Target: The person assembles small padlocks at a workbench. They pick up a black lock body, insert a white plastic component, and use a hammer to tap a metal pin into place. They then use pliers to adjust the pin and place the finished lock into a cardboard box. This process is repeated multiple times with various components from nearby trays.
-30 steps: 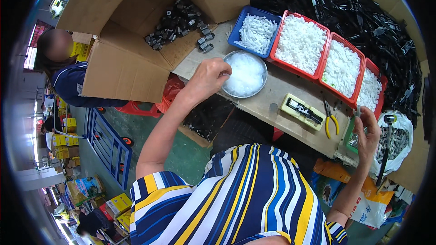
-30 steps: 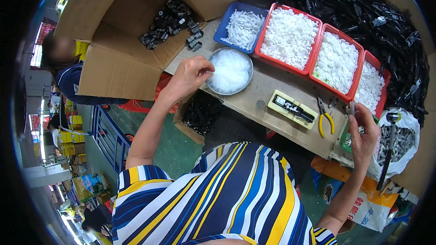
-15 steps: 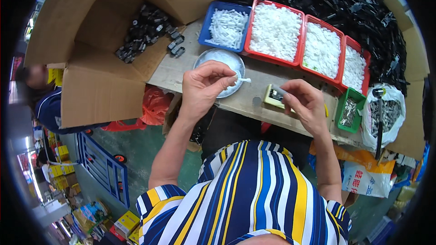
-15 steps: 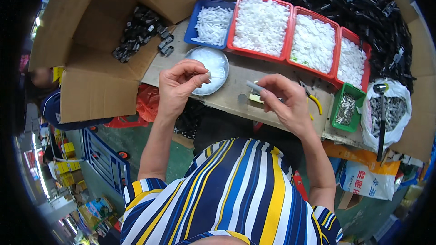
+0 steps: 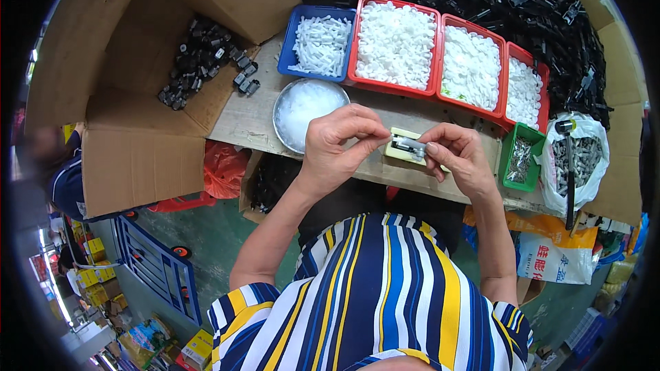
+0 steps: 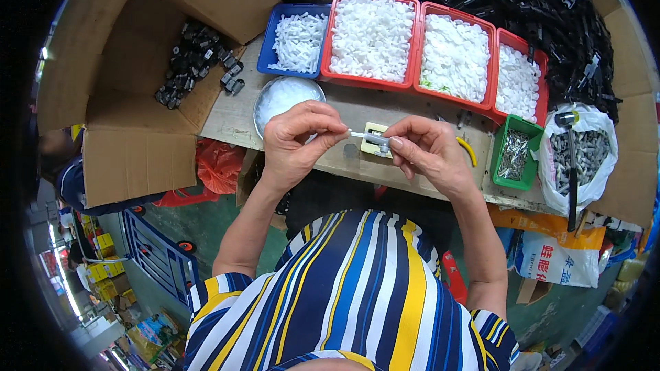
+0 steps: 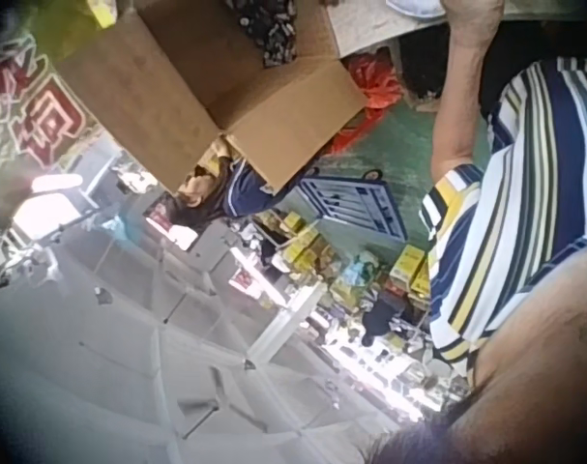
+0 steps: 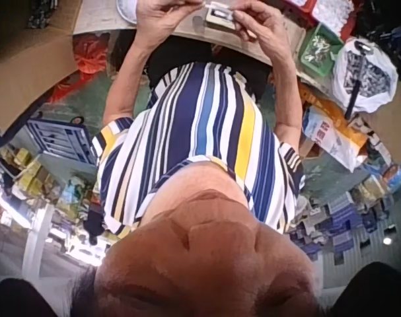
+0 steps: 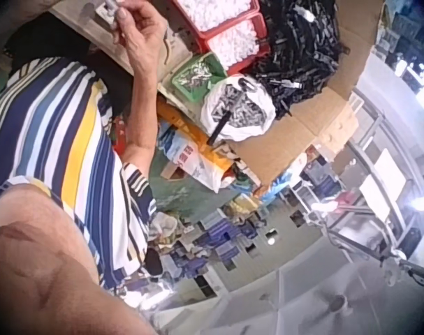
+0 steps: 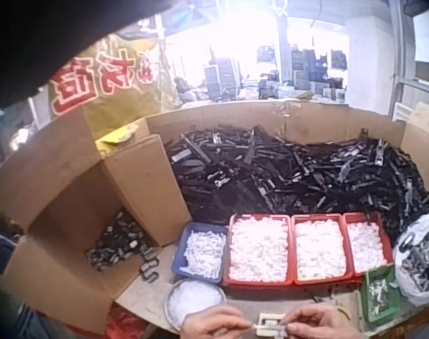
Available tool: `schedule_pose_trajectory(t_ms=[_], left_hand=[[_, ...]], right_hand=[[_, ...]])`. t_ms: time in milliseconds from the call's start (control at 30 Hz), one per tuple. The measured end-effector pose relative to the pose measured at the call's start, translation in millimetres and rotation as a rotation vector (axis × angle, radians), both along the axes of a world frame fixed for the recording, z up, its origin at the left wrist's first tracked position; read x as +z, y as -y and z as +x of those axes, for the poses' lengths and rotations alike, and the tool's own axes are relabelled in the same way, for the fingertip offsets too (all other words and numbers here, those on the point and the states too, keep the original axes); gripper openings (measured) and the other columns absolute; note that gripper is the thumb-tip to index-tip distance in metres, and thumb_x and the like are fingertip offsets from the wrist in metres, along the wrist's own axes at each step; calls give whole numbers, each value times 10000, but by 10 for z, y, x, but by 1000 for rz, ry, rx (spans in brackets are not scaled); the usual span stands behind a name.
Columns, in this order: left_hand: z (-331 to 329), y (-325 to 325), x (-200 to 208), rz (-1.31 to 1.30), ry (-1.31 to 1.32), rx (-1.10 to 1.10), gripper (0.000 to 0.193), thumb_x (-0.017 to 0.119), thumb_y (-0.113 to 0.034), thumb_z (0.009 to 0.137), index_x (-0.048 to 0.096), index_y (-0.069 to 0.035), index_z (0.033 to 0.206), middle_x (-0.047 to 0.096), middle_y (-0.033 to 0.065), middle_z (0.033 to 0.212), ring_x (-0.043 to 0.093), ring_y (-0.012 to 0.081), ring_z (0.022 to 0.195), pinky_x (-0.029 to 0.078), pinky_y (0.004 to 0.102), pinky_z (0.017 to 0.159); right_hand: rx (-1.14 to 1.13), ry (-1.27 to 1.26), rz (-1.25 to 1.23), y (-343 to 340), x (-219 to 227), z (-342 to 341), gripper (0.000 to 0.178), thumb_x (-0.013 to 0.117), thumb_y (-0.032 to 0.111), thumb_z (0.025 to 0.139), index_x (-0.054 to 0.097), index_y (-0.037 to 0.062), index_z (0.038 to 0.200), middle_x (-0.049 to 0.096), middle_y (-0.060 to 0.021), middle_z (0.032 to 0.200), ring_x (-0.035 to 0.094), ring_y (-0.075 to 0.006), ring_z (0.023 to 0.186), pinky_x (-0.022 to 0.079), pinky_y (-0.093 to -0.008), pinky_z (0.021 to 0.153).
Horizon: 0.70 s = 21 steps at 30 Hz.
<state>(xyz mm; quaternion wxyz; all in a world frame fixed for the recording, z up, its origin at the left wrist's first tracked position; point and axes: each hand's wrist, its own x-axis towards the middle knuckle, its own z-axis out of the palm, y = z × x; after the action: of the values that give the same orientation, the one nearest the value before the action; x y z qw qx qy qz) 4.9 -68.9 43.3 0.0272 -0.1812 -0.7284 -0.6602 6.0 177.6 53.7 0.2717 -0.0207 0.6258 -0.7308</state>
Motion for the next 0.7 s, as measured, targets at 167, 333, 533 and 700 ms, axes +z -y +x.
schedule_pose_trajectory(t_ms=[167,333,533,700], left_hand=[[0,-127,11,-50,-71,-37,173,759,104,768,735,9,910,681,97,944,663,141,834,538,238,682],[-14,-231,1,-103,-47,-85,246,792,45,752,743,-7,987,676,100,964,663,150,827,532,255,693],[-43,-419,-199,-309,-92,-36,395,821,-48,709,722,-35,1091,646,101,1053,609,229,982,490,350,813],[-43,-706,-467,-405,-233,-35,375,804,-28,685,705,-15,1046,616,116,948,557,307,949,468,399,830]], right_hand=[[39,77,-94,-117,-34,-38,200,661,131,964,658,-42,1065,638,-25,736,564,-35,586,437,-162,491],[27,83,-112,-182,-83,-39,188,658,134,966,659,-33,1052,633,-19,730,558,-28,581,429,-160,486],[-65,36,112,-458,-139,8,178,647,151,975,661,-12,1046,619,2,731,559,-21,604,427,-160,483],[-97,4,260,-744,-249,104,163,633,156,983,661,-3,1010,610,19,732,554,-19,620,419,-166,480]])
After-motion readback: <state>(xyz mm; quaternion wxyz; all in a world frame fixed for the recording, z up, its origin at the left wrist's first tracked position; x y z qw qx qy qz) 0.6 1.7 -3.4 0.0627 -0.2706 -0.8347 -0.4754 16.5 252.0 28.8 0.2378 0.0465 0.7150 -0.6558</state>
